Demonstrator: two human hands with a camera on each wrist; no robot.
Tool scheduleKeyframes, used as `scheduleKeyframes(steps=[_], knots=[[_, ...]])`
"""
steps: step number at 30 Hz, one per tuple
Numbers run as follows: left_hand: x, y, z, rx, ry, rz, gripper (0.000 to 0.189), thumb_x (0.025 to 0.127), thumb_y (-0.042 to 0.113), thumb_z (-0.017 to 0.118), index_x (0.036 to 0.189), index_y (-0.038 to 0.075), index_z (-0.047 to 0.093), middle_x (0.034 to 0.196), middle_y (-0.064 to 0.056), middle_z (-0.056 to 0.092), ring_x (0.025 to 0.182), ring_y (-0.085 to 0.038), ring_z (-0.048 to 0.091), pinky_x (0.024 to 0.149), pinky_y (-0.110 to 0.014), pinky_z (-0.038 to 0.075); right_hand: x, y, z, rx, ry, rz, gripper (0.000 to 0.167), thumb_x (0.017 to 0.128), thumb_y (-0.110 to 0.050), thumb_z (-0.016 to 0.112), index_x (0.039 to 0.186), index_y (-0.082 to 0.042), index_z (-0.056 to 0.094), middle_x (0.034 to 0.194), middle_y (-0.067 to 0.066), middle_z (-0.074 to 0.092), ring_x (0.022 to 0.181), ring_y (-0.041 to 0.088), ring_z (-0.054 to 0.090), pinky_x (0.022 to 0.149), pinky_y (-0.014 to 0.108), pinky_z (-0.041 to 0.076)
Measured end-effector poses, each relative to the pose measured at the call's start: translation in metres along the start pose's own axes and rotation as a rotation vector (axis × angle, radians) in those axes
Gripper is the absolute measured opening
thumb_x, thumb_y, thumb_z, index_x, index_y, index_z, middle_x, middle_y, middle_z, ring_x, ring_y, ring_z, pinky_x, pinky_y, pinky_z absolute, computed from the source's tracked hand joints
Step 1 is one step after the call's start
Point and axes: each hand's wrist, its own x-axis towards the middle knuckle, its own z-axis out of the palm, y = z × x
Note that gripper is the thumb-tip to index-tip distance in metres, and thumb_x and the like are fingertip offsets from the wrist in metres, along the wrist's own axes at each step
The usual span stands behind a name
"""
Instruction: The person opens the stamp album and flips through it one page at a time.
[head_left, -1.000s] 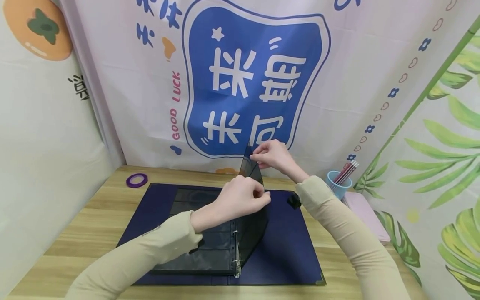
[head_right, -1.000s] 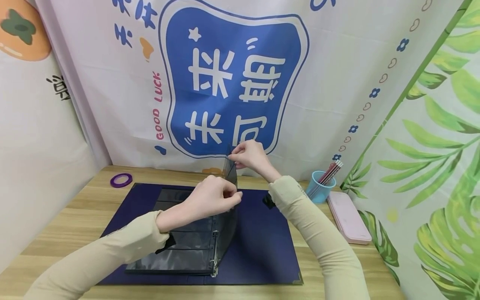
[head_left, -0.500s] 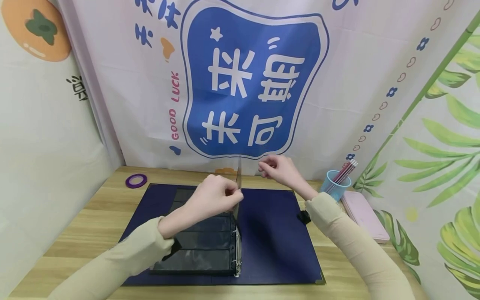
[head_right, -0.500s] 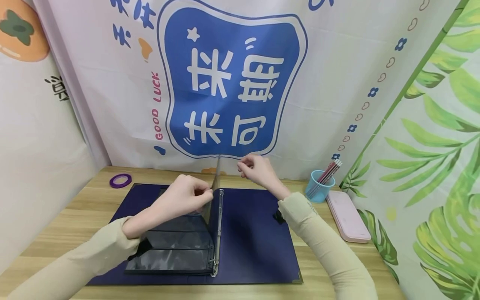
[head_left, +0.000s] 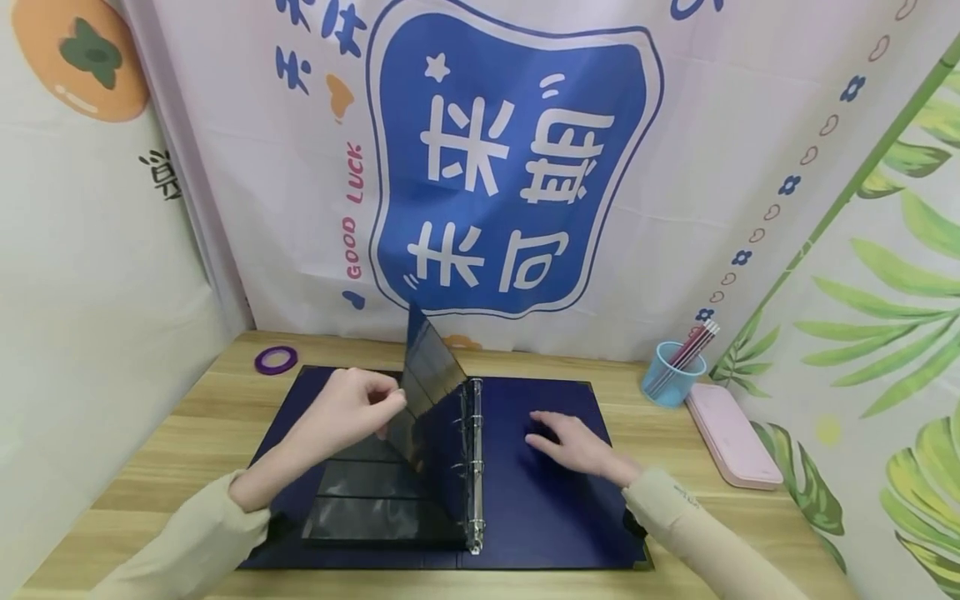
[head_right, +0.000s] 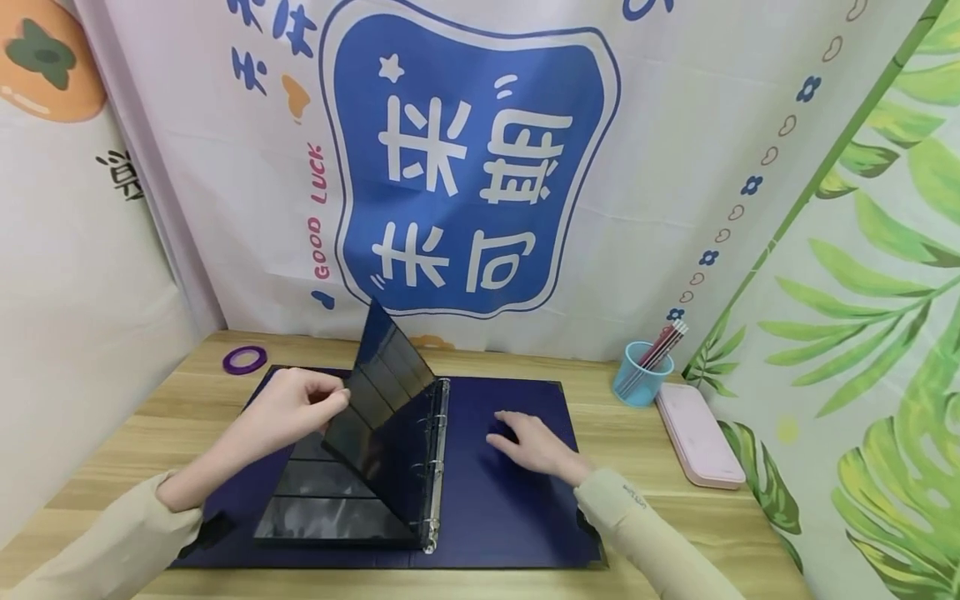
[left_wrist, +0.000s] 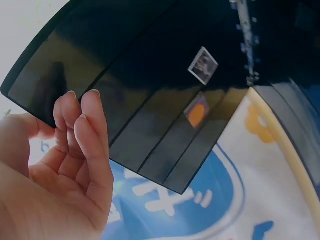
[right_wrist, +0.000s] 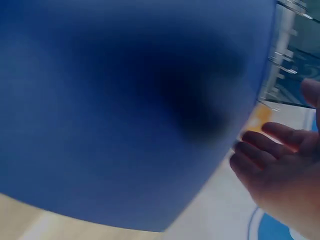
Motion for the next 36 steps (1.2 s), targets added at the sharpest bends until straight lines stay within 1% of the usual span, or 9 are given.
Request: scheduleKeyframes(steps=[5,9,11,17,21,25,28,32,36], knots=[[-0.012,-0.018,-0.008,0.029,0.042,-0.028,0.036,0.091,0.010,0.057,0.055,0.015,0.055,0.048,0.004,0.052,0.042,-0.009,0.043,0.045,-0.023,0.034,-0.009,0.011,0.015,-0.068,-0.092,-0.007,0.072,0.103,-0.046,0.049,0.155,-0.001,0.028,0.164,0.021,0.023,0.153,0.039,0.020,0.121,0.058,0.023],[-0.022,-0.033,-0.011,0.051,0.063,-0.032,0.039,0.091,0.010,0.058,0.054,0.015,0.050,0.046,0.007,0.048,0.041,-0.006,0.039,0.047,-0.022,0.034,-0.011,0.019,0.023,-0.132,-0.109,-0.040,0.077,0.102,-0.050,0.047,0.157,-0.002,0.023,0.165,0.019,0.018,0.154,0.038,0.017,0.122,0.058,0.022],[-0.027,-0.040,-0.012,0.044,0.056,-0.037,0.039,0.092,0.009,0.057,0.054,0.013,0.048,0.046,0.007,0.047,0.042,-0.006,0.043,0.047,-0.022,0.037,-0.012,0.022,0.026,-0.153,-0.105,-0.058,0.079,0.101,-0.052,0.048,0.156,-0.001,0.024,0.165,0.020,0.019,0.153,0.039,0.019,0.121,0.058,0.023],[-0.041,-0.068,-0.019,-0.027,-0.082,-0.149,0.038,0.099,0.017,0.056,0.062,0.008,0.053,0.051,0.002,0.051,0.052,-0.015,0.060,0.054,-0.024,0.052,-0.014,0.025,0.028,-0.187,-0.097,-0.090,0.081,0.100,-0.051,0.051,0.155,0.002,0.024,0.164,0.022,0.020,0.152,0.041,0.020,0.120,0.059,0.025],[-0.050,-0.093,-0.019,-0.078,-0.193,-0.211,0.039,0.102,0.022,0.055,0.066,0.007,0.053,0.055,-0.001,0.058,0.053,-0.018,0.061,0.054,-0.026,0.054,-0.016,0.025,0.029,-0.189,-0.083,-0.105,0.080,0.100,-0.049,0.052,0.154,0.004,0.026,0.164,0.023,0.021,0.151,0.043,0.022,0.118,0.061,0.026],[-0.059,-0.118,-0.015,-0.136,-0.279,-0.235,0.041,0.102,0.023,0.054,0.066,0.007,0.045,0.057,0.000,0.057,0.052,-0.016,0.059,0.052,-0.028,0.053,-0.015,0.025,0.029,-0.197,-0.100,-0.090,0.081,0.100,-0.051,0.051,0.156,0.002,0.024,0.165,0.021,0.019,0.153,0.040,0.020,0.120,0.058,0.025],[-0.064,-0.133,-0.009,-0.164,-0.327,-0.254,0.041,0.103,0.023,0.054,0.067,0.003,0.048,0.058,-0.001,0.057,0.052,-0.014,0.058,0.049,-0.027,0.051,-0.014,0.025,0.029,-0.204,-0.115,-0.081,0.081,0.100,-0.053,0.049,0.156,0.000,0.023,0.165,0.020,0.018,0.153,0.038,0.019,0.121,0.057,0.025],[-0.070,-0.149,-0.001,-0.145,-0.380,-0.286,0.039,0.102,0.024,0.054,0.071,0.000,0.059,0.060,-0.002,0.060,0.053,-0.014,0.061,0.047,-0.024,0.048,-0.013,0.025,0.029,-0.204,-0.120,-0.075,0.081,0.100,-0.052,0.049,0.156,0.000,0.024,0.165,0.020,0.018,0.153,0.038,0.019,0.121,0.056,0.025],[-0.074,-0.156,0.005,-0.106,-0.417,-0.294,0.039,0.102,0.024,0.055,0.071,0.001,0.061,0.061,-0.002,0.063,0.052,-0.014,0.062,0.046,-0.022,0.045,-0.012,0.026,0.030,-0.205,-0.126,-0.070,0.080,0.100,-0.052,0.050,0.156,0.000,0.023,0.165,0.020,0.018,0.154,0.038,0.019,0.121,0.056,0.025]])
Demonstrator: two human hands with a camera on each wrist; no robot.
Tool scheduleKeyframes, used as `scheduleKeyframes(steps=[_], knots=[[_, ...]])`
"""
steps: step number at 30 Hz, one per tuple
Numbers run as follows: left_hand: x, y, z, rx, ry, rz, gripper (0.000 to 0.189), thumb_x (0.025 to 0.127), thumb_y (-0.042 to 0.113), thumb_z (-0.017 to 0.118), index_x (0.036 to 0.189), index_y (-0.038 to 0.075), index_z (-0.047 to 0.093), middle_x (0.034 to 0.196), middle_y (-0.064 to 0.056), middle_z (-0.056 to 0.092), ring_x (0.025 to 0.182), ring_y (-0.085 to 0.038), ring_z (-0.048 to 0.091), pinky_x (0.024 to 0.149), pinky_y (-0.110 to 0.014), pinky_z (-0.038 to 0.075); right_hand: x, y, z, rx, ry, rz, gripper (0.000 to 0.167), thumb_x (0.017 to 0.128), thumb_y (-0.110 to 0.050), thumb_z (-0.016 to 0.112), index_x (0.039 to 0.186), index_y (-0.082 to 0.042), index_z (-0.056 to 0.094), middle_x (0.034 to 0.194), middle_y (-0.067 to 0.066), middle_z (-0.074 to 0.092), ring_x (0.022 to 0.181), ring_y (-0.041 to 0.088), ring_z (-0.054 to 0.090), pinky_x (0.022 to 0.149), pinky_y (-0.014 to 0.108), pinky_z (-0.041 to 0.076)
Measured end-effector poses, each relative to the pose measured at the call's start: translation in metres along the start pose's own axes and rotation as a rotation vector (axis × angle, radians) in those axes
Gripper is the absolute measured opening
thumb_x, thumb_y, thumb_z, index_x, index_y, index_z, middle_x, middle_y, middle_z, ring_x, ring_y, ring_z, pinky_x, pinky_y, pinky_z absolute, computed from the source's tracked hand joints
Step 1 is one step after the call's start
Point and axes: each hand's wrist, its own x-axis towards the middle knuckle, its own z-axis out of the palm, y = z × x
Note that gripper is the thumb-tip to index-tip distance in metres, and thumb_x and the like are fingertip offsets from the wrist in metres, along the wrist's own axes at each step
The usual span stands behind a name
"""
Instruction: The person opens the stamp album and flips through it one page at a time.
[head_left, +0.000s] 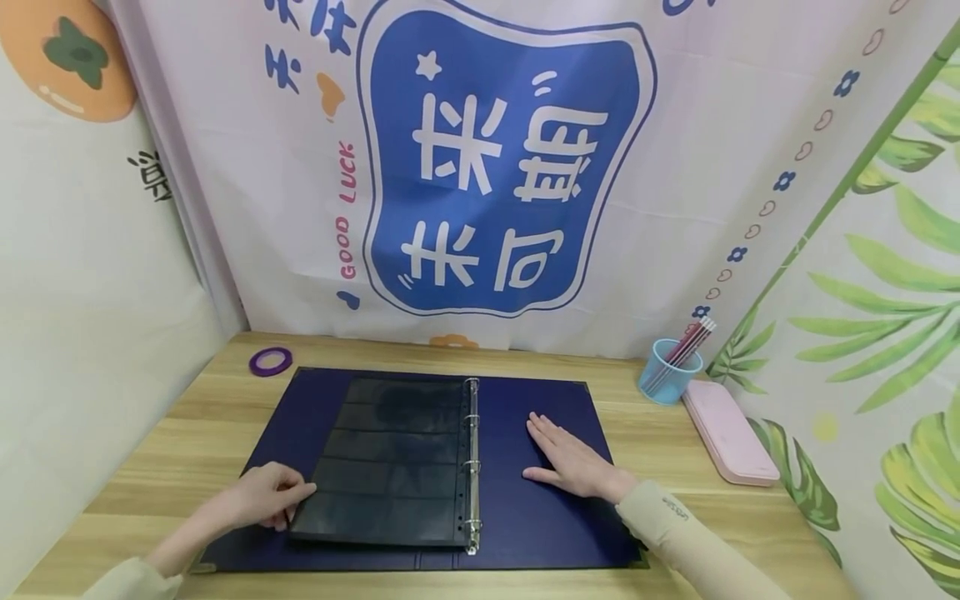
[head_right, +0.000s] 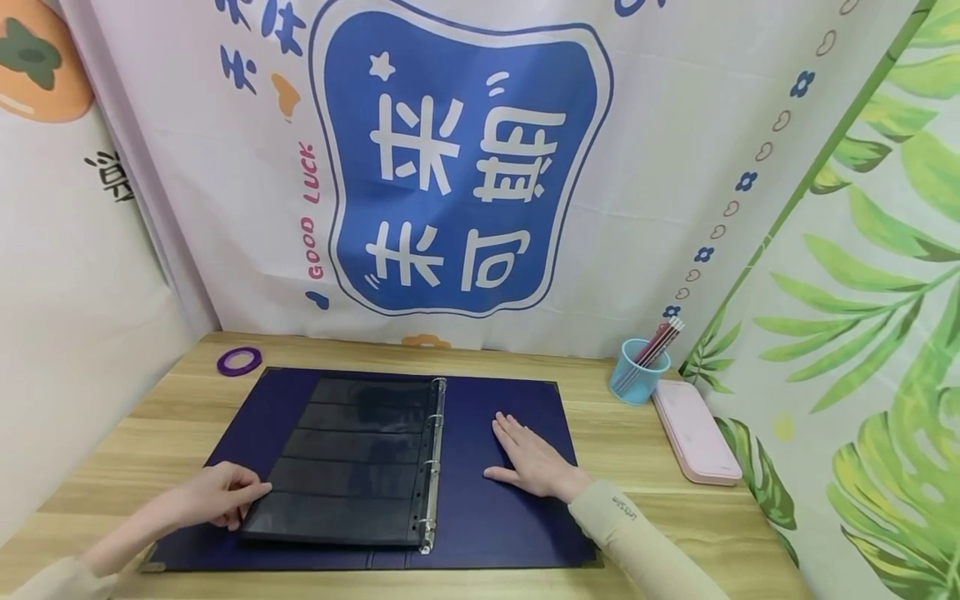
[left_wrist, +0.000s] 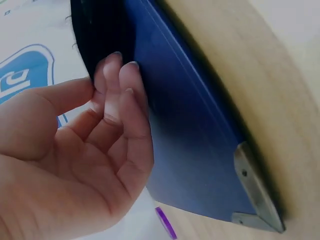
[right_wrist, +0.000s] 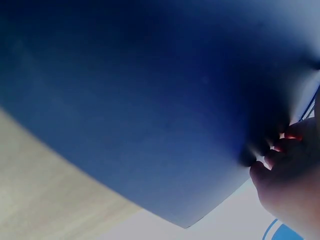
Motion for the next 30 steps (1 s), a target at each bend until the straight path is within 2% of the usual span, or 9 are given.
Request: scheduleKeyframes(steps=[6,13,22,26,30], knots=[[0.000,0.004,0.008,0.123,0.054,0.000,0.038,0.099,0.022,0.059,0.065,0.006,0.057,0.058,0.000,0.061,0.047,-0.014,0.058,0.044,-0.023,0.043,0.001,0.000,-0.001,0.000,0.002,-0.003,0.081,0.100,-0.053,0.049,0.156,-0.001,0.024,0.165,0.019,0.018,0.154,0.038,0.019,0.121,0.056,0.025],[0.005,0.011,0.016,0.264,0.109,-0.148,0.039,0.095,0.028,0.065,0.060,0.011,0.058,0.051,0.000,0.056,0.042,-0.012,0.054,0.045,-0.025,0.042,0.002,0.000,0.000,0.000,0.001,-0.005,0.082,0.100,-0.054,0.049,0.157,-0.001,0.023,0.166,0.018,0.018,0.154,0.037,0.019,0.121,0.055,0.025],[0.009,0.012,0.015,0.339,0.106,-0.209,0.048,0.090,0.040,0.070,0.053,0.012,0.058,0.048,0.001,0.055,0.040,-0.012,0.054,0.042,-0.023,0.040,0.004,-0.001,0.000,0.000,-0.005,-0.001,0.082,0.100,-0.055,0.048,0.157,-0.002,0.023,0.166,0.018,0.018,0.154,0.037,0.019,0.121,0.056,0.025],[0.011,0.013,0.015,0.364,0.114,-0.191,0.049,0.087,0.043,0.072,0.052,0.012,0.058,0.047,0.001,0.056,0.039,-0.012,0.053,0.041,-0.022,0.038,0.004,-0.001,0.000,-0.001,-0.005,-0.002,0.082,0.100,-0.055,0.048,0.157,-0.002,0.023,0.166,0.018,0.018,0.154,0.037,0.019,0.121,0.055,0.025],[0.019,0.018,0.014,0.403,0.179,-0.124,0.051,0.085,0.043,0.074,0.050,0.016,0.049,0.045,0.006,0.047,0.039,-0.008,0.043,0.040,-0.019,0.028,0.004,-0.002,-0.001,-0.014,-0.007,-0.003,0.082,0.100,-0.055,0.048,0.157,-0.002,0.024,0.166,0.017,0.019,0.154,0.036,0.020,0.121,0.055,0.026]])
